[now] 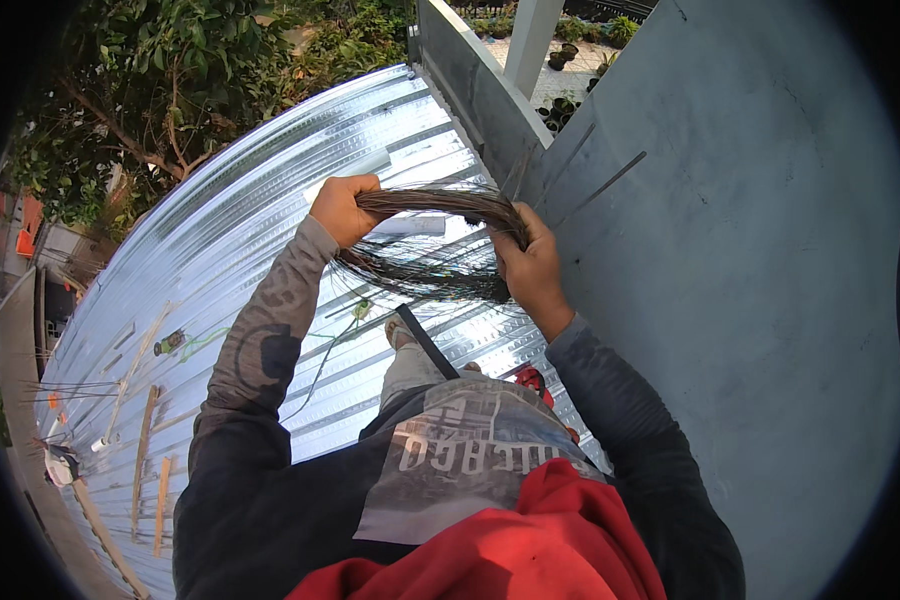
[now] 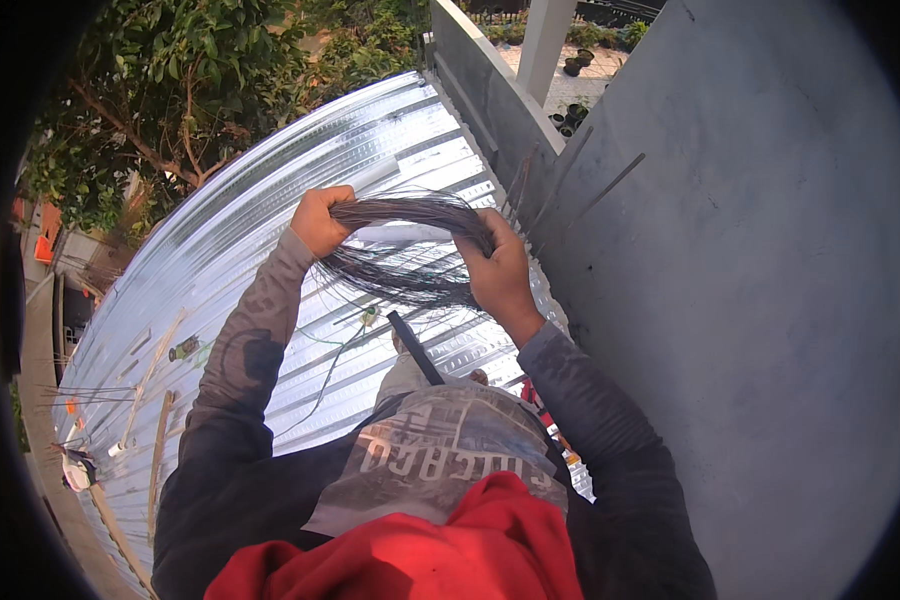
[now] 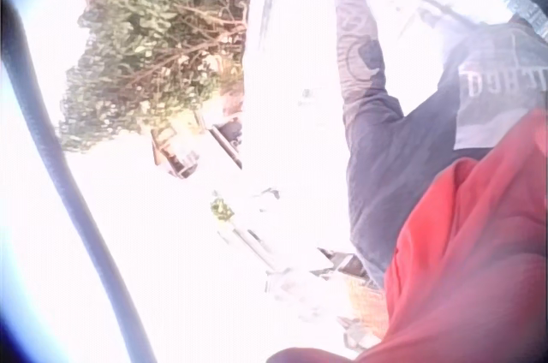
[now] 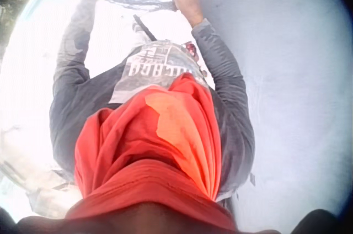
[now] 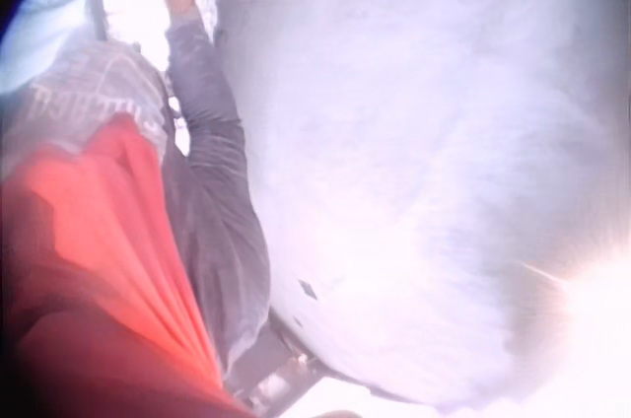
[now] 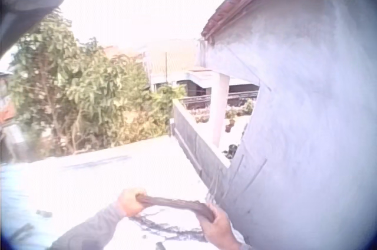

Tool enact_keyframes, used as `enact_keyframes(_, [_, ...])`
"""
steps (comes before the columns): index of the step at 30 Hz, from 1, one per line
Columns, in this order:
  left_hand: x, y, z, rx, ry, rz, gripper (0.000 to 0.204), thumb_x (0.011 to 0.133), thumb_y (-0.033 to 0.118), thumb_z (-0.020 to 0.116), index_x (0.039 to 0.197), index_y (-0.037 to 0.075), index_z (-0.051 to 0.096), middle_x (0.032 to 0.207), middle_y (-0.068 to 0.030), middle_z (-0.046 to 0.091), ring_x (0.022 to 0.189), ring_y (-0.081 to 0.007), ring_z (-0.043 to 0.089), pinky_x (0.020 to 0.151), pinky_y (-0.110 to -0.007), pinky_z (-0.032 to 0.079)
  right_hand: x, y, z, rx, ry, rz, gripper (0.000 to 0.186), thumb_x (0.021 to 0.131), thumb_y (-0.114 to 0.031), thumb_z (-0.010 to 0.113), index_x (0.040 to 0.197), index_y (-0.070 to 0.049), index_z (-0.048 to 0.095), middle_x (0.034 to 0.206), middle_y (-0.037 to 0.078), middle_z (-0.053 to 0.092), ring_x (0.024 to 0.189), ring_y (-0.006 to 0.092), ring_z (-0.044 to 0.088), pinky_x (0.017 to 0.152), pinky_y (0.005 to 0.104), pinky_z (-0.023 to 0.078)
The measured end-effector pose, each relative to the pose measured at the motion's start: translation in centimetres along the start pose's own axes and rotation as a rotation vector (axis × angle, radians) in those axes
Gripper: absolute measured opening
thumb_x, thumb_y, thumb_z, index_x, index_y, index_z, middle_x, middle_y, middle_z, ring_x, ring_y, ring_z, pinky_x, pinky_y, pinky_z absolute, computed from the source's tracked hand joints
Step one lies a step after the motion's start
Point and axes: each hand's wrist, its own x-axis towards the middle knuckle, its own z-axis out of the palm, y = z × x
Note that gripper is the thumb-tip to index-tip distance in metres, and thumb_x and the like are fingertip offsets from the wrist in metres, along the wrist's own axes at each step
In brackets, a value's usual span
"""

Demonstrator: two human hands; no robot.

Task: The person uses an angle grinder to cut a piece of wire, then wraps wire around a PVC pipe to secure it to a metal roof structure using pliers.

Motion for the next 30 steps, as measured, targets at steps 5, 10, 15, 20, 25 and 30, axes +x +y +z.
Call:
enact_keyframes(5, [-2.6, -1.7, -2.1, 0.209, -0.263, -0.006, 0.025, 0.083, 0.022, 0.076, 0.072, 0.002, 0.066, 0.061, -0.0189, 0.062, 0.054, -0.0331, 0.059, 0.057, -0.041, 0.048, -1.3, -0.1, 0.6, -0.498, -0.329, 0.133, 0.024, 0.096, -0.008, 0.060, 0.115, 0.007, 0.063, 0.093, 0.029, 0.069, 0.083, 0.0430, 0.069, 0.074, 0.0423, 0.051])
enact_keyframes(10, [-3.4, -2.4, -2.3, 0.332, -0.550, -0.112, 0.019, 0.082, 0.025, 0.077, 0.090, 0.007, 0.079, 0.073, -0.0196, 0.071, 0.067, -0.0378, 0.069, 0.067, -0.045, 0.055, -2.2, 6.0, 1.6, -0.685, -0.544, 0.295, 0.030, 0.100, -0.019, 0.057, 0.112, 0.008, 0.065, 0.096, 0.032, 0.069, 0.092, 0.0481, 0.067, 0.081, 0.0504, 0.053])
enact_keyframes(15, [-1.8, -3.3, -2.1, 0.385, -0.772, -0.185, 0.026, 0.084, 0.029, 0.079, 0.100, 0.008, 0.081, 0.079, -0.0162, 0.075, 0.071, -0.0323, 0.072, 0.070, -0.043, 0.056, -2.8, 7.2, 2.7, -0.686, -0.658, 0.410, 0.037, 0.104, -0.029, 0.057, 0.109, 0.007, 0.065, 0.081, 0.027, 0.067, 0.076, 0.0429, 0.066, 0.072, 0.0483, 0.051])
enact_keyframes(20, [-4.5, -7.6, -1.4, -0.008, -0.539, -0.499, 0.047, 0.086, 0.044, 0.083, 0.082, -0.002, 0.075, 0.062, -0.0058, 0.061, 0.060, -0.0141, 0.054, 0.058, -0.036, 0.044, 2.2, 3.2, 0.6, -0.258, -0.681, 0.594, 0.043, 0.100, -0.040, 0.067, 0.120, -0.001, 0.063, 0.080, 0.005, 0.063, 0.079, 0.0194, 0.066, 0.072, 0.0369, 0.051])
enact_keyframes(25, [-6.1, -5.9, 0.5, -0.810, -0.158, -0.783, 0.053, 0.093, 0.050, 0.075, 0.068, 0.012, 0.049, 0.049, 0.0053, 0.034, 0.038, -0.0084, 0.029, 0.037, -0.030, 0.025, 7.3, 0.2, -9.2, -0.124, -0.046, 0.159, 0.083, 0.089, -0.046, 0.080, 0.149, -0.003, 0.044, 0.138, 0.025, 0.057, 0.130, 0.0301, 0.056, 0.109, 0.0413, 0.043])
enact_keyframes(30, [-5.4, -3.0, 4.8, -1.260, -0.018, -0.669, 0.050, 0.099, 0.044, 0.069, 0.067, 0.017, 0.041, 0.047, 0.0053, 0.030, 0.036, -0.0082, 0.026, 0.035, -0.027, 0.023, 5.6, 8.3, -15.0, -0.346, -0.130, 0.390, 0.123, 0.075, -0.061, 0.085, 0.162, -0.005, 0.018, 0.158, 0.029, 0.034, 0.150, 0.0399, 0.031, 0.122, 0.0560, 0.026])
